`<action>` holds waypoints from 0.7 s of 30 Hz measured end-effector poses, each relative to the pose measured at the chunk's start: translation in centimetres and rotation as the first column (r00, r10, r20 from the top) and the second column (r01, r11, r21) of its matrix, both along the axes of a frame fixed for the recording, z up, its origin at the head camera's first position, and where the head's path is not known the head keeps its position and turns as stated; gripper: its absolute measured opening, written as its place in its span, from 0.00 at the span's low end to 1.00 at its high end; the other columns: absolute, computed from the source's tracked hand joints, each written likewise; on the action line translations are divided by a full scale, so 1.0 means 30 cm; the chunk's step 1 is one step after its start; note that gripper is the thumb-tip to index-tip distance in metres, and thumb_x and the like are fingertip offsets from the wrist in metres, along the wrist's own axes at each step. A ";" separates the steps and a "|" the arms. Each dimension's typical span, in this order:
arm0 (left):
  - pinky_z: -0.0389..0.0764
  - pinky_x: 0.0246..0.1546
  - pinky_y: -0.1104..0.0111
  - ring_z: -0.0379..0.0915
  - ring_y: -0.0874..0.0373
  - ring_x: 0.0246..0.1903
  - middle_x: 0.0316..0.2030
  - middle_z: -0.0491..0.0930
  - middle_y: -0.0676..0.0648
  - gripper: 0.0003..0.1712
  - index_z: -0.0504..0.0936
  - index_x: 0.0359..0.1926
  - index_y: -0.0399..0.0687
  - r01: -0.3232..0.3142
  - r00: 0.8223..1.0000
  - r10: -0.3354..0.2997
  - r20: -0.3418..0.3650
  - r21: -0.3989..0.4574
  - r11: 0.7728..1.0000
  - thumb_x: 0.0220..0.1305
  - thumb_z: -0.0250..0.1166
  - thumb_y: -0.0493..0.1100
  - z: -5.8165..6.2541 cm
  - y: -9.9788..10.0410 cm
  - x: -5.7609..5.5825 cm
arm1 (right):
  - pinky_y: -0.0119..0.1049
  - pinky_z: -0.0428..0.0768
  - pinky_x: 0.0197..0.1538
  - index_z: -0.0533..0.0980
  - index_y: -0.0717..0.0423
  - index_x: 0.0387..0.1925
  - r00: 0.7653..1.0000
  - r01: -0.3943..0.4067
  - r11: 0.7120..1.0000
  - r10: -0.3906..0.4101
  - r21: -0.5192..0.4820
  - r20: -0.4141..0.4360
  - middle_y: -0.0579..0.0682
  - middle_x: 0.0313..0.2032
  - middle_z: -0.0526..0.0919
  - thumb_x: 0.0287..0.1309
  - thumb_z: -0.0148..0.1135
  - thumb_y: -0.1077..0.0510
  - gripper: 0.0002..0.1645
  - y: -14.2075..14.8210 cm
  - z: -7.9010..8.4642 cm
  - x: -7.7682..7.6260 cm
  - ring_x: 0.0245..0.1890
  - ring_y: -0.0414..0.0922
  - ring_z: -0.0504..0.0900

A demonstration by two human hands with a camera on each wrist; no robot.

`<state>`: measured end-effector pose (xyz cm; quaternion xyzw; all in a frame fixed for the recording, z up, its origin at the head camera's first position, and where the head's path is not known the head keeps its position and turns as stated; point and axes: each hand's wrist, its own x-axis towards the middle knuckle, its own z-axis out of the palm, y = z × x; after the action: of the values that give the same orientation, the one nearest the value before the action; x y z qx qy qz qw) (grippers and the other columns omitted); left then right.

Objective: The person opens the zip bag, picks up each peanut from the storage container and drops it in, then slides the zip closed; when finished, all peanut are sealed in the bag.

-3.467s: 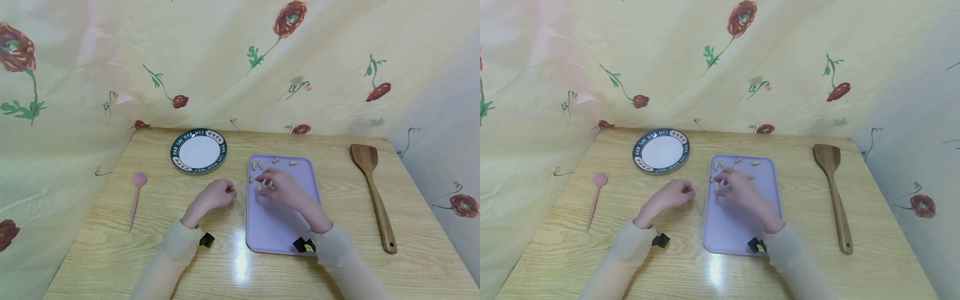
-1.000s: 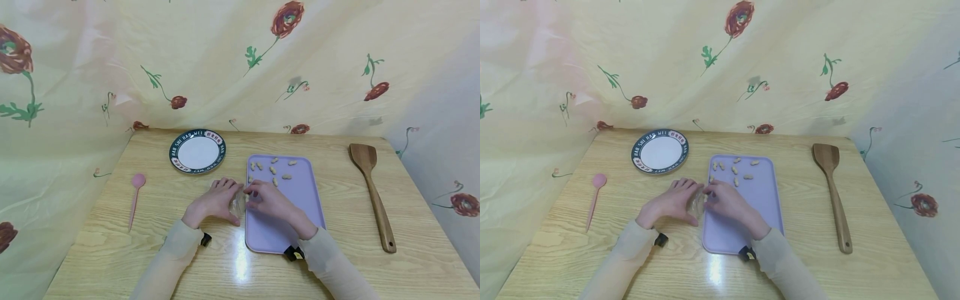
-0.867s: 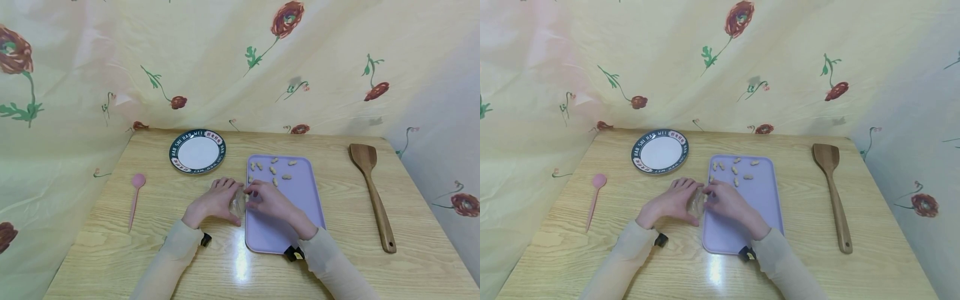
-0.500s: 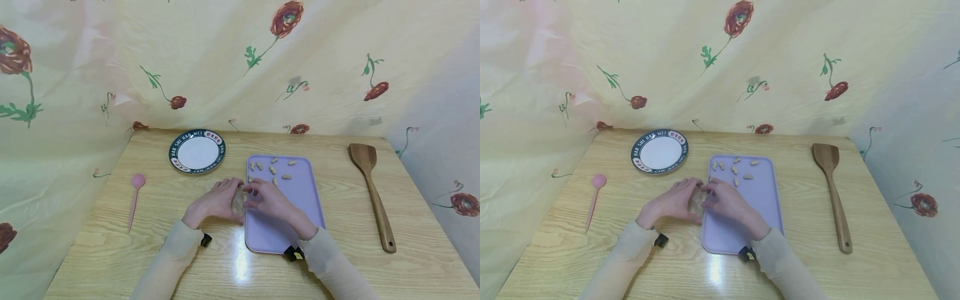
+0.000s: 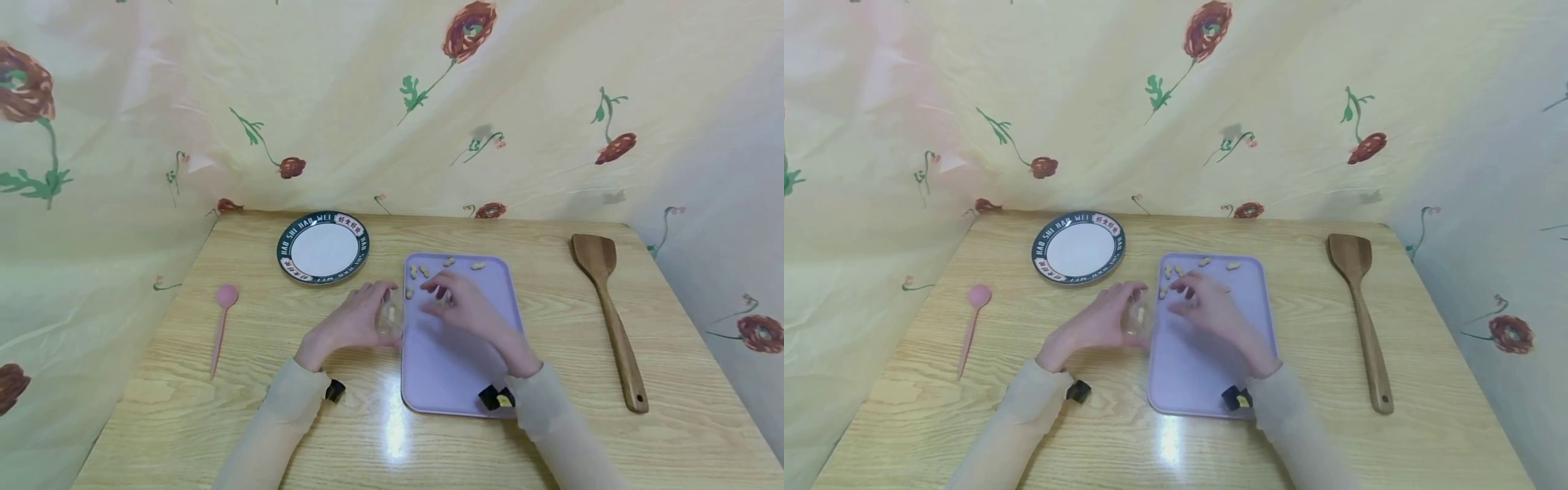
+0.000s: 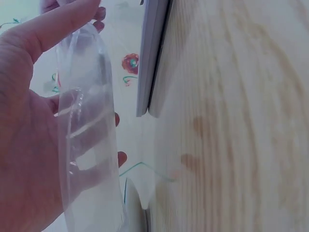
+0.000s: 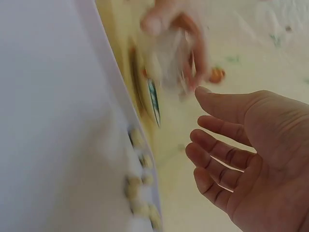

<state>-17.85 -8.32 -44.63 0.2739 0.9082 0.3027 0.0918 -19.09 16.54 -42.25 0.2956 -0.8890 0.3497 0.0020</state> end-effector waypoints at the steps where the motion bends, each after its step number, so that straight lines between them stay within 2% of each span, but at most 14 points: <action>1: 0.63 0.65 0.54 0.66 0.54 0.56 0.55 0.72 0.49 0.60 0.61 0.71 0.46 -0.006 1.000 0.006 0.002 0.017 1.000 0.43 0.80 0.63 0.001 0.000 -0.001 | 0.45 0.81 0.39 0.81 0.65 0.47 1.000 0.017 1.000 -0.017 0.000 -0.014 0.59 0.42 0.83 0.55 0.73 0.62 0.18 0.025 0.003 -0.020 0.38 0.52 0.81; 2: 0.63 0.65 0.53 0.66 0.54 0.56 0.56 0.72 0.49 0.59 0.62 0.71 0.46 -0.010 1.000 0.010 0.005 0.035 0.999 0.43 0.81 0.62 0.003 -0.001 -0.002 | 0.45 0.81 0.39 0.81 0.66 0.46 0.998 0.041 0.999 -0.040 0.010 -0.042 0.60 0.41 0.84 0.55 0.73 0.62 0.18 0.053 0.004 -0.041 0.37 0.53 0.82; 5: 0.62 0.65 0.53 0.66 0.54 0.56 0.55 0.72 0.49 0.58 0.63 0.71 0.46 -0.018 1.000 0.018 0.008 0.061 0.998 0.44 0.81 0.60 0.005 -0.005 -0.003 | 0.48 0.80 0.40 0.81 0.68 0.47 0.992 0.123 0.990 -0.121 0.069 -0.041 0.61 0.41 0.83 0.56 0.72 0.62 0.18 0.133 0.012 -0.103 0.37 0.54 0.81; 10: 0.62 0.65 0.52 0.67 0.53 0.57 0.58 0.73 0.45 0.54 0.64 0.70 0.46 0.003 1.000 -0.001 -0.014 0.082 0.997 0.47 0.80 0.57 0.004 -0.011 -0.005 | 0.52 0.78 0.44 0.80 0.70 0.49 0.973 0.217 0.949 -0.230 0.229 0.031 0.64 0.44 0.81 0.60 0.68 0.62 0.18 0.243 0.006 -0.185 0.41 0.58 0.80; 15: 0.63 0.64 0.51 0.67 0.52 0.60 0.60 0.73 0.45 0.53 0.65 0.70 0.46 0.007 0.999 -0.004 -0.032 0.085 0.996 0.47 0.80 0.57 0.002 -0.011 -0.007 | 0.55 0.78 0.46 0.81 0.69 0.49 0.973 0.213 0.919 -0.230 0.331 0.014 0.63 0.45 0.81 0.59 0.67 0.64 0.17 0.294 -0.031 -0.241 0.43 0.59 0.80; 21: 0.64 0.64 0.53 0.68 0.53 0.59 0.59 0.74 0.46 0.51 0.66 0.69 0.46 0.006 0.999 -0.002 -0.052 0.094 0.996 0.48 0.80 0.56 0.004 -0.008 -0.010 | 0.53 0.78 0.46 0.83 0.64 0.47 0.976 0.211 0.900 -0.216 0.381 -0.030 0.58 0.41 0.82 0.59 0.67 0.64 0.14 0.305 -0.078 -0.284 0.41 0.55 0.81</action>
<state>-18.14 -8.56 -44.51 0.2876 0.8944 0.3379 0.0558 -27.61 25.70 -44.59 0.1890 -0.9670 0.1695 -0.0232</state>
